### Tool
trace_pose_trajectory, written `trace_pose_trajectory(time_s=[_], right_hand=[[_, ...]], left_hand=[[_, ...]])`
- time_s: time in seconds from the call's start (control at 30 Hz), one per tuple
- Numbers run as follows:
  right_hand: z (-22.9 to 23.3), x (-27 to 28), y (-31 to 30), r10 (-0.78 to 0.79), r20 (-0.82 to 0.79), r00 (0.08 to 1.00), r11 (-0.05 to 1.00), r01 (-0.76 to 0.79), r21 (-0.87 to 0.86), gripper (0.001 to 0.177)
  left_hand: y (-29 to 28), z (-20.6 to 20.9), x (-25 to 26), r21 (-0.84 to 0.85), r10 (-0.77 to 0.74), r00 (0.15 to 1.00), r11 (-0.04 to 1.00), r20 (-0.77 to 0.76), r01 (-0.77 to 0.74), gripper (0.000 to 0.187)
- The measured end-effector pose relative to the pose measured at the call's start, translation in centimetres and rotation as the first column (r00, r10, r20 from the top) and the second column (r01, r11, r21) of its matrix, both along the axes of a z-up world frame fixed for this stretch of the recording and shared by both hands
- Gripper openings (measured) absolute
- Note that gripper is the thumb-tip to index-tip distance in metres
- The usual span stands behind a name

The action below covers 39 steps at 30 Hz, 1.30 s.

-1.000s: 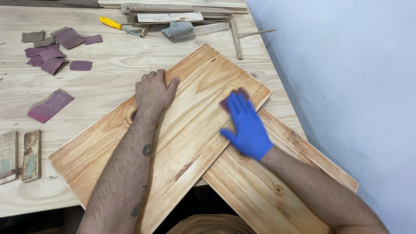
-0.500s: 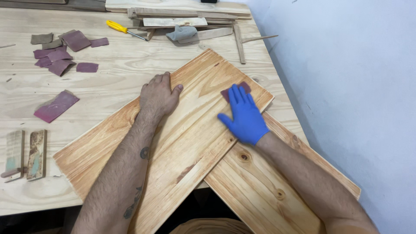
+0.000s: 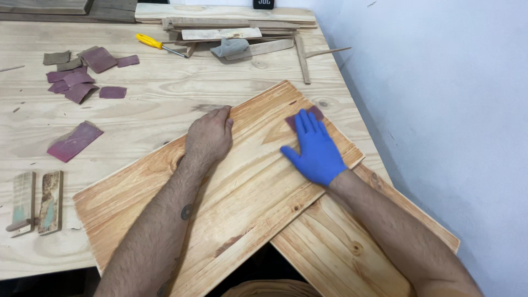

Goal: The person sands a rectangular wooden board using a sanding block held in the right hand while wearing a blue glove. The left hand stabilizes the board on a workbench. The person moves the sanding block across the surface and edges of the board throughout the video.

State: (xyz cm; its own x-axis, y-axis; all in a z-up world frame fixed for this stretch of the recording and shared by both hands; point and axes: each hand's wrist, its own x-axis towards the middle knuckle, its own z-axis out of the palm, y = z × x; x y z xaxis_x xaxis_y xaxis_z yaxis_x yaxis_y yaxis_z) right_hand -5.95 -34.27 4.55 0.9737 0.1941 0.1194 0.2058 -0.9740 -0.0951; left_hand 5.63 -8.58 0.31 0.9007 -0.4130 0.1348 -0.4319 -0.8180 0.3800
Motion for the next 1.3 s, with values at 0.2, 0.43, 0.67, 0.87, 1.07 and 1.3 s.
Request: trace_pose_trajectory(time_s=[0.2, 0.43, 0.67, 0.87, 1.07, 1.3], right_hand=[[-0.8, -3.0, 5.0, 0.317, -0.118, 0.941, 0.948, -0.317, 0.022, 0.095], [-2.9, 11.3, 2.1, 0.089, 0.033, 0.996, 0.996, -0.089, 0.014, 0.095], [-1.2, 8.9, 5.5, -0.01, 0.051, 0.999, 0.999, 0.007, 0.045, 0.097], [0.7, -6.0, 5.9, 0.355, -0.103, 0.929, 0.935, -0.353, 0.04, 0.096], [-0.3, -11.3, 0.4, 0.322, -0.136, 0.937, 0.947, -0.318, 0.055, 0.105], [0.6, -8.2, -4.4, -0.069, -0.043, 0.997, 0.998, 0.069, 0.011, 0.095]], left_hand=[[-0.3, 0.7, -0.2, -0.008, 0.033, 0.998, 0.999, -0.061, -0.033, 0.052], [0.2, 2.1, -1.2, -0.098, 0.025, 0.996, 0.995, -0.09, -0.034, 0.049], [0.2, 1.5, -0.7, -0.079, 0.022, 0.996, 0.996, -0.087, -0.029, 0.05], [0.3, 2.1, -0.8, -0.068, 0.031, 0.993, 0.997, -0.118, -0.039, 0.05], [0.2, 0.8, -0.1, -0.097, 0.048, 0.998, 0.994, -0.03, -0.051, 0.05], [0.4, 0.2, 0.7, -0.026, 0.018, 0.998, 0.999, -0.055, -0.019, 0.05]])
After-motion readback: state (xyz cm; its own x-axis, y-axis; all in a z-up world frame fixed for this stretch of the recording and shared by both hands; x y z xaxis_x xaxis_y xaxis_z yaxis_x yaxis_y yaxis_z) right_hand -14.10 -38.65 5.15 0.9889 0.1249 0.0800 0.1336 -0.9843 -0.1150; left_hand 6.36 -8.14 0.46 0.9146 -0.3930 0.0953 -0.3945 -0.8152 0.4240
